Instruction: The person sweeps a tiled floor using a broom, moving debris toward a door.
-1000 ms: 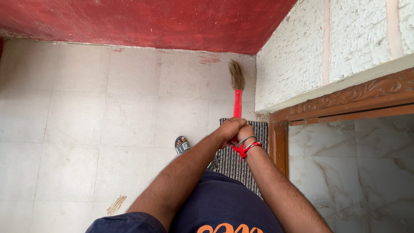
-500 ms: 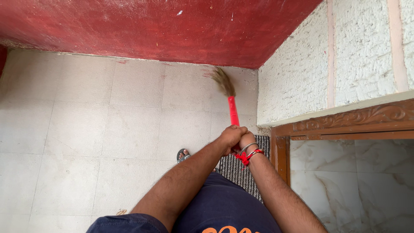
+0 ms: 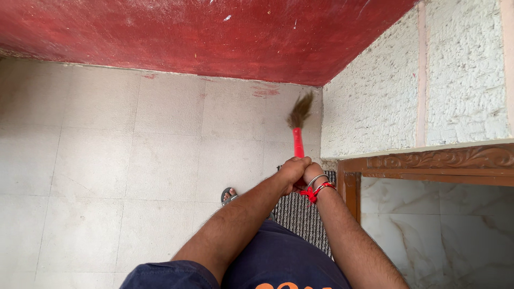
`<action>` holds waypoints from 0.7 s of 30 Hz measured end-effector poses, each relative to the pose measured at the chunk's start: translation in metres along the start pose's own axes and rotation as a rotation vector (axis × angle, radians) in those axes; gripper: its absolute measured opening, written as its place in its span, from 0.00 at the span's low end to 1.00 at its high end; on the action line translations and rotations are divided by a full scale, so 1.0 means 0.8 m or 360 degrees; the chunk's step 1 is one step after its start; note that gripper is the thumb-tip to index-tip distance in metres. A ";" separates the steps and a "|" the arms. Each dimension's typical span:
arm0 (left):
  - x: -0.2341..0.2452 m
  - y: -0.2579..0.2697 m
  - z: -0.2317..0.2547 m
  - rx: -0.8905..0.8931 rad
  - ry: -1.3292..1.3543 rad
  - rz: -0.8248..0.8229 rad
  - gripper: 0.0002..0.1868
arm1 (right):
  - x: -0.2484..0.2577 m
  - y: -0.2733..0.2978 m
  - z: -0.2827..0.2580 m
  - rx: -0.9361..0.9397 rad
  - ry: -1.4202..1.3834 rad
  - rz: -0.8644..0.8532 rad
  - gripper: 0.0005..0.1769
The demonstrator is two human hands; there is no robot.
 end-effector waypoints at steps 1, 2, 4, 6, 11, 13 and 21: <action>0.002 0.001 -0.001 -0.0040 0.0060 0.0012 0.15 | -0.006 0.005 -0.002 0.0001 0.0019 -0.0065 0.16; 0.004 0.003 -0.003 -0.0080 0.0119 0.0024 0.15 | -0.011 0.011 -0.003 0.0002 0.0037 -0.0130 0.15; 0.007 0.005 -0.001 -0.0125 0.0180 0.0084 0.15 | -0.016 0.019 -0.008 0.0002 0.0023 -0.0176 0.15; 0.012 0.008 0.005 -0.0135 0.0178 0.0182 0.15 | -0.016 0.020 -0.013 -0.0001 -0.0045 -0.0143 0.14; 0.010 0.008 0.019 -0.0116 0.0110 0.0090 0.14 | -0.013 0.006 -0.012 0.0043 -0.0189 -0.0008 0.14; 0.011 0.007 0.019 -0.0111 0.0128 0.0058 0.14 | -0.015 -0.005 -0.010 0.0064 -0.0095 0.0037 0.15; 0.049 0.040 0.006 -0.0233 0.0401 0.0267 0.13 | -0.062 -0.007 -0.011 0.0195 0.0207 -0.0203 0.14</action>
Point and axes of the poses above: each hand's wrist, its own y-axis away from the middle knuckle, its own x-axis out of the back of the hand, z = x × y, the point moved 6 cm from there along -y, towards the middle knuckle, and after that the axes turned 14 degrees about y, right-handed, at the moved point
